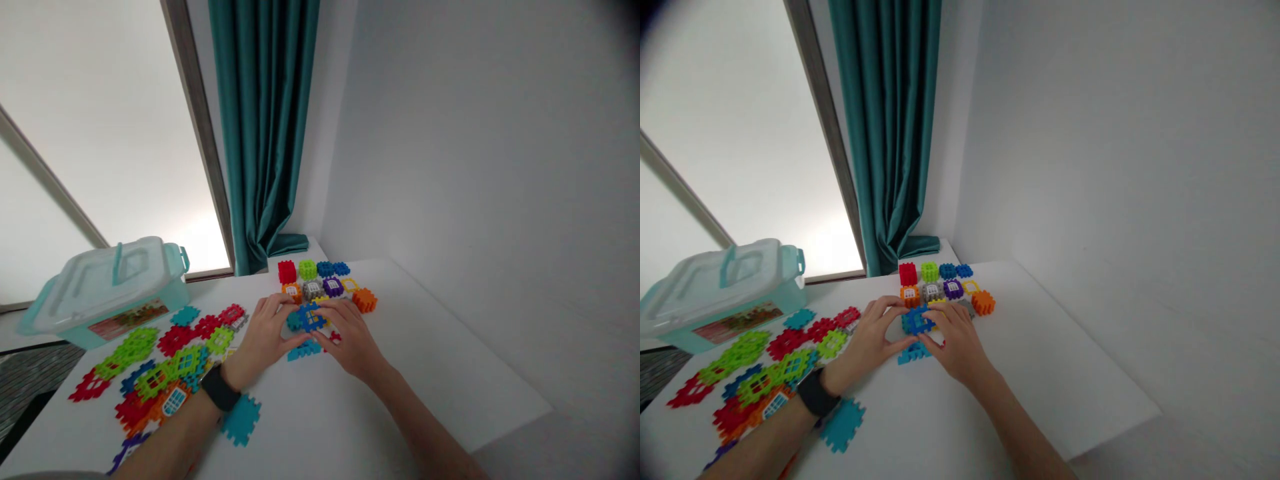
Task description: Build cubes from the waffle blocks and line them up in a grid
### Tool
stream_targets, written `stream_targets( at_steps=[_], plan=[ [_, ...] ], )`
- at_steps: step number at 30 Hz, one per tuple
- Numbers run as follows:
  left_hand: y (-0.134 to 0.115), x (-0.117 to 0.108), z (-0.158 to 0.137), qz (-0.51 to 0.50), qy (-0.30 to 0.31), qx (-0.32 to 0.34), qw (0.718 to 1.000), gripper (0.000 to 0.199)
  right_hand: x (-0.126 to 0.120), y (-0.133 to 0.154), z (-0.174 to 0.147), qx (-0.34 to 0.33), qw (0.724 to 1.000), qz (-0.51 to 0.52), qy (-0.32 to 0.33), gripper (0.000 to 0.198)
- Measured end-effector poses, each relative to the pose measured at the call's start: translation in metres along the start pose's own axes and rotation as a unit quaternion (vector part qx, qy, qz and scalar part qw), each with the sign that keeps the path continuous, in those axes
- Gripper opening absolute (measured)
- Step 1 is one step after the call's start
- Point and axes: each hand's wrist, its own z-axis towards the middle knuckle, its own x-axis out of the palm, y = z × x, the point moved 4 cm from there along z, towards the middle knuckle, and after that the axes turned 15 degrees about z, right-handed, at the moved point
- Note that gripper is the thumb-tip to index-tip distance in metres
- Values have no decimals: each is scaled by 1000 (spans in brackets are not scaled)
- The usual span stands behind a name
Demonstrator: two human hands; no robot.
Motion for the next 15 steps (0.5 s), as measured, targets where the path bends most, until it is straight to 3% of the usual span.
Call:
stream_targets(
  at_steps=[8, 15],
  plan=[
    [-10, 31, 25, -42, 3, 9, 999, 39, -29, -35, -5, 26, 998, 44, 41, 24],
    [-10, 51, 38, -33, 30, -25, 999, 49, -45, -63, 9, 42, 997, 39, 44, 24]
  ],
)
